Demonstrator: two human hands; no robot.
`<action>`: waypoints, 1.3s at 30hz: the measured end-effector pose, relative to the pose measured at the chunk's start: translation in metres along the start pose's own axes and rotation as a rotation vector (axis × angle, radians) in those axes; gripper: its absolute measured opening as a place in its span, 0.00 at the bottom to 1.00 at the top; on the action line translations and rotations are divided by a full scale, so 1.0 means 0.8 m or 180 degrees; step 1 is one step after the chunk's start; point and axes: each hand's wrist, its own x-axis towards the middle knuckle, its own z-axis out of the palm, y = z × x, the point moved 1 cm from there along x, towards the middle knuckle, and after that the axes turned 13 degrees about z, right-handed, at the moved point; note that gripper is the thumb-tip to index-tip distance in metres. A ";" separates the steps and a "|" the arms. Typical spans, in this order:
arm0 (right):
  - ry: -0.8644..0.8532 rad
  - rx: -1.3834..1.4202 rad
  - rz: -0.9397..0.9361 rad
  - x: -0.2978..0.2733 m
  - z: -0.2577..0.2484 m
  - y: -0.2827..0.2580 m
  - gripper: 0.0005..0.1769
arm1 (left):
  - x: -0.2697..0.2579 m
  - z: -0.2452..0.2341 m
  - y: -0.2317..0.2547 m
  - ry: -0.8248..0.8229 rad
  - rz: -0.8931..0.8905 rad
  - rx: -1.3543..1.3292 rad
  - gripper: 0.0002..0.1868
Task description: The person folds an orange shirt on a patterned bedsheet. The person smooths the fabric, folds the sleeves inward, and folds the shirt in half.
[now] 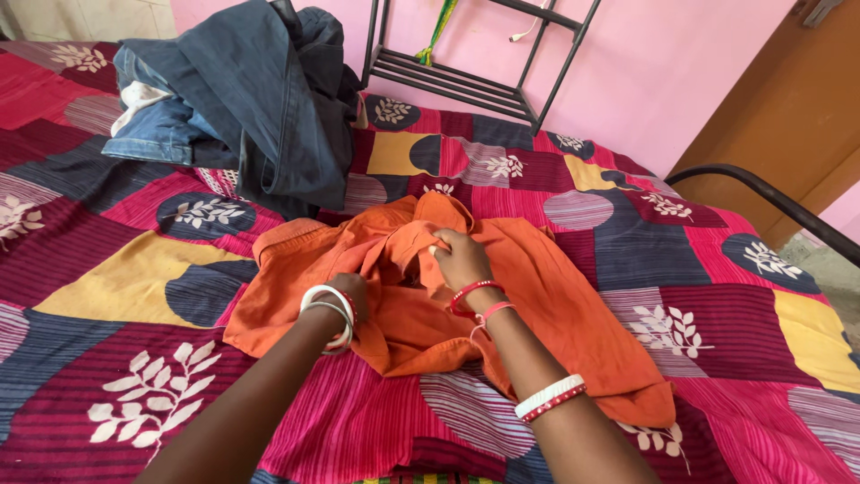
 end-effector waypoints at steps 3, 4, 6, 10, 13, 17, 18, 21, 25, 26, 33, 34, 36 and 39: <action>-0.0141 0.0616 -0.0426 0.009 0.017 -0.016 0.22 | -0.004 -0.013 -0.038 0.0927 -0.0345 -0.0172 0.18; -0.0096 0.0787 -0.0813 0.013 0.023 -0.020 0.22 | -0.007 -0.022 -0.048 0.1206 -0.0436 -0.0206 0.18; -0.0958 0.1673 -0.0585 0.019 0.037 -0.019 0.29 | -0.021 -0.043 -0.067 0.1770 -0.0618 -0.0276 0.19; -0.1211 0.0940 -0.0172 0.016 0.054 0.013 0.36 | -0.051 -0.053 -0.055 0.1689 -0.0640 -0.0395 0.22; -0.0943 0.0423 -0.0472 0.010 0.052 0.048 0.29 | -0.060 -0.053 -0.018 0.1240 -0.0249 -0.0159 0.24; -0.1322 -0.0001 -0.0296 -0.005 0.023 0.094 0.27 | -0.072 -0.050 0.035 0.0418 0.0257 -0.0286 0.25; -0.1433 -0.0143 -0.0255 -0.009 0.013 0.100 0.27 | -0.072 -0.049 0.047 0.0232 0.0300 -0.0324 0.26; -0.1629 -0.0404 -0.0131 -0.031 -0.015 0.113 0.29 | -0.071 -0.044 0.072 -0.0204 0.0614 0.0139 0.34; -0.1587 -0.0812 -0.0740 -0.075 -0.041 0.119 0.35 | -0.077 -0.026 0.082 -0.0259 0.0663 0.0396 0.42; -0.1405 -0.1142 -0.0786 -0.086 -0.045 0.122 0.37 | -0.079 -0.022 0.082 -0.0207 0.0655 0.0477 0.41; -0.0376 -0.1932 -0.0513 -0.114 -0.083 0.153 0.20 | -0.088 -0.036 0.073 -0.0307 0.0602 0.0862 0.22; -0.0298 -0.1988 -0.0410 -0.111 -0.092 0.156 0.18 | -0.088 -0.041 0.071 -0.0371 0.0672 0.0883 0.24; -0.0312 -0.1617 -0.0764 -0.106 -0.104 0.155 0.17 | -0.086 -0.046 0.073 -0.0507 0.0812 0.0919 0.28; -0.0853 -0.2001 -0.0391 -0.117 -0.112 0.150 0.12 | -0.087 -0.042 0.078 -0.0768 0.0913 0.0975 0.27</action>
